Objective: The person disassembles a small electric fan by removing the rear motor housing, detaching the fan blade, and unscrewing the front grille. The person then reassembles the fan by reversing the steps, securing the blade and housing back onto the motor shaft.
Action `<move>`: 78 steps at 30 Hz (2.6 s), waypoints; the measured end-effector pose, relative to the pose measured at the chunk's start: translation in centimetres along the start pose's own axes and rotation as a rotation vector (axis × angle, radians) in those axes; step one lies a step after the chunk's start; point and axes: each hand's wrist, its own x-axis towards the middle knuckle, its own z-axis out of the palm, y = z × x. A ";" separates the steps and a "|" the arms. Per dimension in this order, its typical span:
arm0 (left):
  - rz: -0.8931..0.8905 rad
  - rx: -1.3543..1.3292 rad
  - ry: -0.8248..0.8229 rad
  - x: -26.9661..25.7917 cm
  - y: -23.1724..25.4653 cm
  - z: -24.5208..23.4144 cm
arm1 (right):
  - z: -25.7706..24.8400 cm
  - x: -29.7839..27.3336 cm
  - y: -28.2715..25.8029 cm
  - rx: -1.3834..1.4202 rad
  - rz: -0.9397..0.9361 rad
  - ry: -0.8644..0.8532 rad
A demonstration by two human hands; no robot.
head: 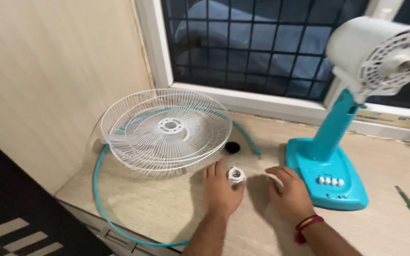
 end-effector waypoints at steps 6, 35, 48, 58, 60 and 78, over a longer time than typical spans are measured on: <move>-0.109 -0.001 -0.109 1.1 0.4 0.3 | 3.3 1.1 -1.2 0.076 0.165 -0.067; -0.285 -0.296 0.019 1.7 -0.7 0.1 | 5.5 3.2 -0.2 0.258 0.274 -0.103; -0.292 -0.219 0.052 1.8 -0.4 -0.2 | 5.7 3.4 -1.1 0.001 -0.032 -0.216; -0.249 -0.289 0.053 1.6 -0.4 0.0 | 6.4 2.9 -0.2 -0.039 0.060 -0.093; -0.223 -0.370 0.048 1.7 -0.5 -0.1 | 6.7 2.9 0.0 -0.080 0.144 -0.064; -0.121 0.066 -0.127 1.4 0.2 0.7 | 5.6 1.7 0.6 -0.103 0.153 -0.012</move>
